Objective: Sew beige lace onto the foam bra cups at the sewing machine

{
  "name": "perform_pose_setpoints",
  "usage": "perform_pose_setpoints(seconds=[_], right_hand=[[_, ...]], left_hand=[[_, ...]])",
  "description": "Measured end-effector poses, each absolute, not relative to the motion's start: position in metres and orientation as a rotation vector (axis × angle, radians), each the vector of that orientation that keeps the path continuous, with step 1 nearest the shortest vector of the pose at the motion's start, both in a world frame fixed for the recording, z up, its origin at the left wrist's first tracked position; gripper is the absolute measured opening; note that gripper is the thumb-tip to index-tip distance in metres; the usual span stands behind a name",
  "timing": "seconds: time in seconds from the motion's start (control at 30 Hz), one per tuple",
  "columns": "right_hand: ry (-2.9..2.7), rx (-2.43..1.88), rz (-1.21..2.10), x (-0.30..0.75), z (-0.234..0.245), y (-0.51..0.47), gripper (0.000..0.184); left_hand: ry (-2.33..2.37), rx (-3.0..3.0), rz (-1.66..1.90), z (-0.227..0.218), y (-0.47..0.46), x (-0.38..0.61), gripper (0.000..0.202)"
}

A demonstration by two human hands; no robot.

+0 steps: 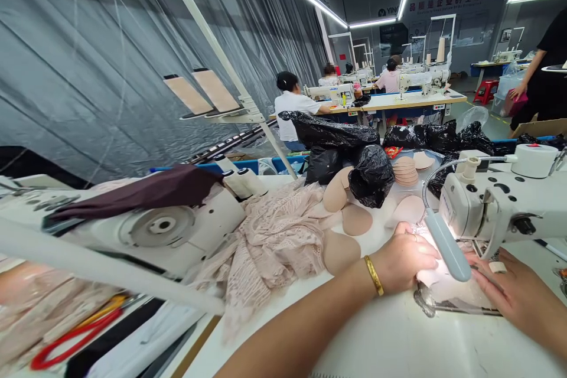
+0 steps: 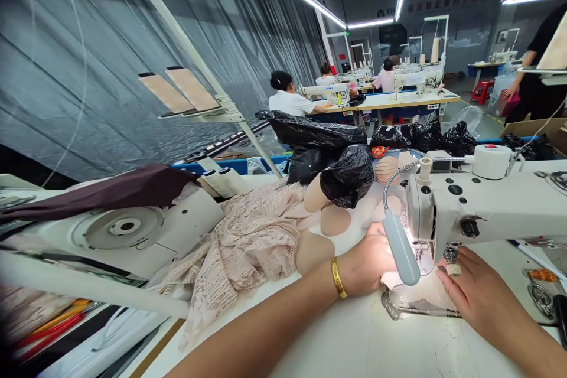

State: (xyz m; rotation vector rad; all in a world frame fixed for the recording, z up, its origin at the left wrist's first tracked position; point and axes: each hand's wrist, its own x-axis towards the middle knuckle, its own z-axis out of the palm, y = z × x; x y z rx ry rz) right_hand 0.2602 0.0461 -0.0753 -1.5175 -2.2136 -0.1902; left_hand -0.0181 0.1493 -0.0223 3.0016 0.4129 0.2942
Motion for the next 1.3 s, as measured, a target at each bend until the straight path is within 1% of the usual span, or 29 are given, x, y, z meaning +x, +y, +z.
perform_pose_setpoints(seconds=[0.27, 0.47, 0.7, 0.9, 1.07, 1.3], right_hand=[[-2.154, -1.507, -0.033, 0.255, -0.058, 0.048, 0.031], [-2.186, -1.501, -0.013, 0.256, -0.059, 0.047, 0.026], [-2.176, -1.482, -0.052, 0.257, -0.061, 0.046, 0.028], [-2.170, -1.457, -0.138, 0.258, -0.064, 0.047, 0.035], [-2.173, -1.452, -0.184, 0.260, -0.069, 0.048, 0.038], [-2.210, -1.405, -0.145, 0.254, -0.054, 0.046, 0.038]], left_hand=[[0.422, 3.010, 0.309, -0.024, 0.148, -0.017, 0.012], [0.389, 2.975, 0.340, -0.025, 0.145, -0.017, 0.019], [0.412, 2.976, 0.335, -0.026, 0.145, -0.018, 0.019], [0.460, 3.017, 0.327, -0.026, 0.145, -0.018, 0.017], [0.462, 3.080, 0.279, -0.026, 0.145, -0.017, 0.022], [0.490, 3.158, 0.346, -0.028, 0.139, -0.018, 0.023]])
